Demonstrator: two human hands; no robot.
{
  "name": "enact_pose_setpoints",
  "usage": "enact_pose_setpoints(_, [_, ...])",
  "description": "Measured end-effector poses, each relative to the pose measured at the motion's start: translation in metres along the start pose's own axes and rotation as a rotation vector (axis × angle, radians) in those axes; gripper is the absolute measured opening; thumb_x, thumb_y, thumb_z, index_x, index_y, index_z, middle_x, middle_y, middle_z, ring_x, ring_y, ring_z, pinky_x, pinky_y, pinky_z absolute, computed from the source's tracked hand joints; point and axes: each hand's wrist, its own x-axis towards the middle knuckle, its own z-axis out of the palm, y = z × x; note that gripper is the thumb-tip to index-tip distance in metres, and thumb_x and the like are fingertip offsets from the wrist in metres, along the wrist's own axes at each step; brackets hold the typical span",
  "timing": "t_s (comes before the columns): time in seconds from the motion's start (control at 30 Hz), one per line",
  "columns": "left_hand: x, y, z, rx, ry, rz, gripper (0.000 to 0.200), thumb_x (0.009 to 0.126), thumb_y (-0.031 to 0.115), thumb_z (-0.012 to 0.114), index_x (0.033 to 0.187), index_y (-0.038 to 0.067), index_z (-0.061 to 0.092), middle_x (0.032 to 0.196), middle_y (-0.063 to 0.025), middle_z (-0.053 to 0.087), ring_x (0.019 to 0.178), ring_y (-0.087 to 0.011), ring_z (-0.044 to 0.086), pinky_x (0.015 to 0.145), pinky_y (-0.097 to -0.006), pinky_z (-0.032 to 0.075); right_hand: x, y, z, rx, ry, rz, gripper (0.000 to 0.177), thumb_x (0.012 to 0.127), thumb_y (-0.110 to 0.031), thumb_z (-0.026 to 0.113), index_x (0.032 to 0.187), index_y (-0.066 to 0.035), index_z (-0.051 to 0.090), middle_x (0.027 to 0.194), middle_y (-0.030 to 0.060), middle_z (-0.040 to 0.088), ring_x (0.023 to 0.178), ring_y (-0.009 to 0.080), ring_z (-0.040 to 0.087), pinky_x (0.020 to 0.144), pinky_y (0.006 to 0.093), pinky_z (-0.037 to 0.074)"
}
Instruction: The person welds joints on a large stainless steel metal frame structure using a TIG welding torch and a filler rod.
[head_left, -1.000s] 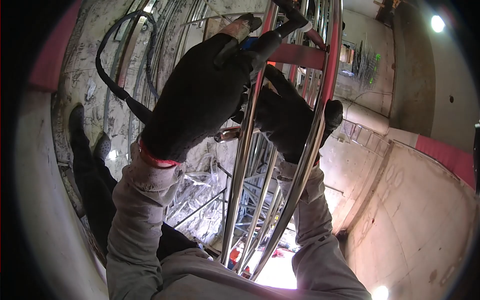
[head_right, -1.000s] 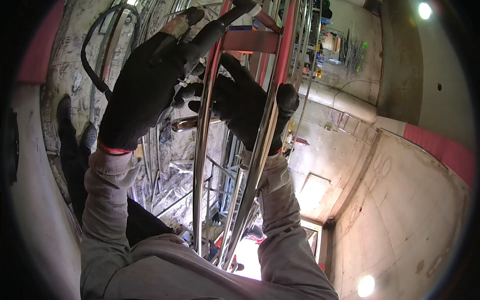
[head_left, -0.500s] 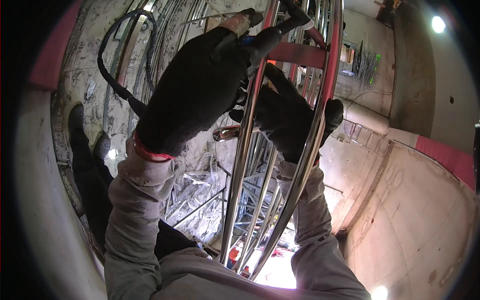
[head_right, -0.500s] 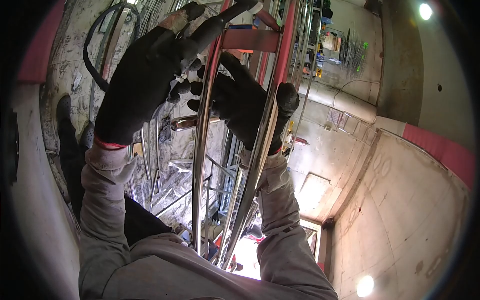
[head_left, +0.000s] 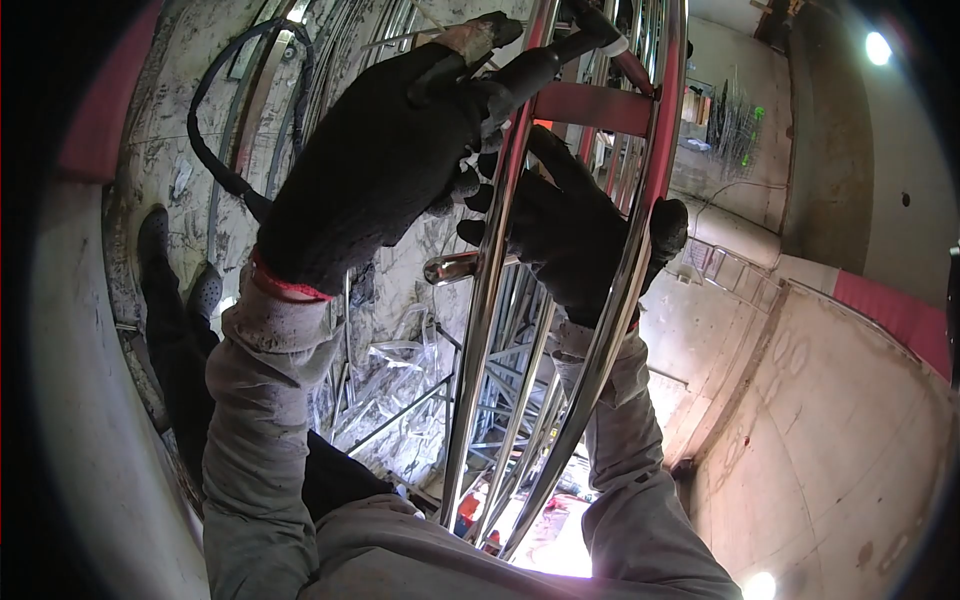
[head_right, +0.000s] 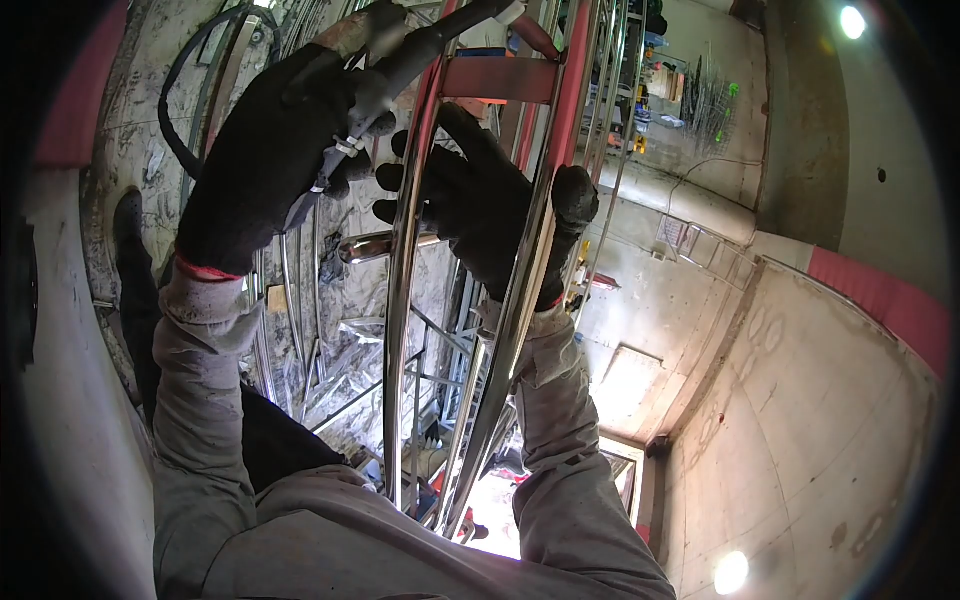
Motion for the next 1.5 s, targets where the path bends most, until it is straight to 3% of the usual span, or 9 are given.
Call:
enact_pose_setpoints(0.27, [0.002, 0.002, 0.001, -0.012, -0.003, -0.113, 0.022, 0.106, 0.017, 0.063, 0.115, -0.002, 0.066, 0.102, -0.0068, 0.066, 0.073, -0.0116, 0.067, 0.056, -0.0279, 0.057, 0.001, 0.000, -0.001, -0.008, 0.004, -0.004, 0.113, 0.093, -0.077, 0.056, 0.168, -0.003, 0.015, 0.159, 0.0315, 0.042, 0.141, 0.0484, 0.051, 0.116, 0.0670, 0.041])
enact_pose_setpoints(0.37, [0.006, -0.018, -0.006, 0.438, -0.035, 0.382, 0.017, 0.104, 0.014, 0.064, 0.112, -0.001, 0.067, 0.105, -0.0075, 0.065, 0.071, -0.0124, 0.066, 0.054, -0.0290, 0.055, 0.000, 0.000, 0.000, -0.015, 0.009, -0.006, 0.113, 0.094, -0.077, 0.056, 0.168, -0.003, 0.015, 0.159, 0.0313, 0.042, 0.141, 0.0483, 0.051, 0.116, 0.0674, 0.041])
enact_pose_setpoints(0.47, [0.006, -0.022, -0.008, 0.274, -0.053, 0.271, 0.032, 0.104, 0.026, 0.061, 0.130, 0.008, 0.062, 0.095, -0.0059, 0.070, 0.071, -0.0101, 0.065, 0.055, -0.0245, 0.049, 0.000, 0.000, 0.000, -0.019, 0.008, -0.011, 0.112, 0.094, -0.076, 0.056, 0.168, -0.003, 0.015, 0.159, 0.0312, 0.042, 0.141, 0.0482, 0.051, 0.115, 0.0678, 0.041])
enact_pose_setpoints(0.73, [-0.001, -0.010, 0.006, 0.045, 0.018, 0.130, 0.021, 0.107, 0.020, 0.061, 0.113, 0.002, 0.068, 0.099, -0.0053, 0.063, 0.072, -0.0093, 0.061, 0.054, -0.0315, 0.049, 0.000, 0.000, 0.001, -0.036, 0.019, -0.016, 0.110, 0.095, -0.075, 0.056, 0.168, -0.004, 0.015, 0.159, 0.0307, 0.043, 0.141, 0.0480, 0.051, 0.115, 0.0689, 0.042])
enact_pose_setpoints(0.87, [0.002, -0.010, -0.001, 0.382, -0.039, 0.293, 0.022, 0.107, 0.021, 0.061, 0.114, 0.001, 0.069, 0.099, -0.0069, 0.066, 0.074, -0.0092, 0.063, 0.056, -0.0320, 0.051, 0.001, -0.001, 0.002, -0.056, 0.032, -0.015, 0.109, 0.096, -0.074, 0.057, 0.168, -0.004, 0.015, 0.159, 0.0305, 0.043, 0.141, 0.0479, 0.051, 0.115, 0.0694, 0.042])
enact_pose_setpoints(0.93, [-0.002, 0.004, 0.006, 0.066, 0.009, -0.050, 0.014, 0.103, 0.017, 0.060, 0.107, 0.005, 0.066, 0.094, -0.0060, 0.071, 0.070, -0.0084, 0.065, 0.056, -0.0240, 0.050, 0.003, -0.001, 0.004, -0.077, 0.046, -0.013, 0.109, 0.096, -0.074, 0.057, 0.168, -0.004, 0.015, 0.159, 0.0304, 0.043, 0.141, 0.0479, 0.051, 0.115, 0.0697, 0.042])
enact_pose_setpoints(1.03, [0.001, -0.009, 0.003, 0.169, 0.003, 0.273, 0.017, 0.102, 0.004, 0.053, 0.110, 0.002, 0.068, 0.100, -0.0068, 0.073, 0.080, -0.0095, 0.068, 0.062, -0.0236, 0.053, 0.004, -0.001, 0.007, -0.105, 0.069, -0.008, 0.108, 0.096, -0.073, 0.057, 0.168, -0.004, 0.015, 0.159, 0.0302, 0.043, 0.141, 0.0478, 0.051, 0.115, 0.0701, 0.042])
enact_pose_setpoints(1.13, [-0.006, 0.009, 0.004, 0.091, -0.013, 0.001, 0.022, 0.099, -0.001, 0.049, 0.111, 0.000, 0.067, 0.099, -0.0074, 0.073, 0.079, -0.0104, 0.068, 0.062, -0.0239, 0.055, 0.005, -0.002, 0.006, -0.075, 0.092, -0.003, 0.104, 0.098, -0.070, 0.057, 0.168, -0.004, 0.016, 0.159, 0.0293, 0.044, 0.141, 0.0474, 0.052, 0.115, 0.0713, 0.042])
enact_pose_setpoints(1.5, [-0.001, -0.001, 0.000, 0.113, -0.013, 0.126, 0.033, 0.095, -0.006, 0.047, 0.123, 0.000, 0.063, 0.103, -0.0090, 0.071, 0.076, -0.0130, 0.069, 0.059, -0.0265, 0.058, 0.006, 0.005, -0.015, -0.009, -0.073, -0.038, 0.112, 0.095, -0.080, 0.052, 0.168, -0.003, 0.015, 0.159, 0.0297, 0.044, 0.142, 0.0485, 0.050, 0.116, 0.0712, 0.040])
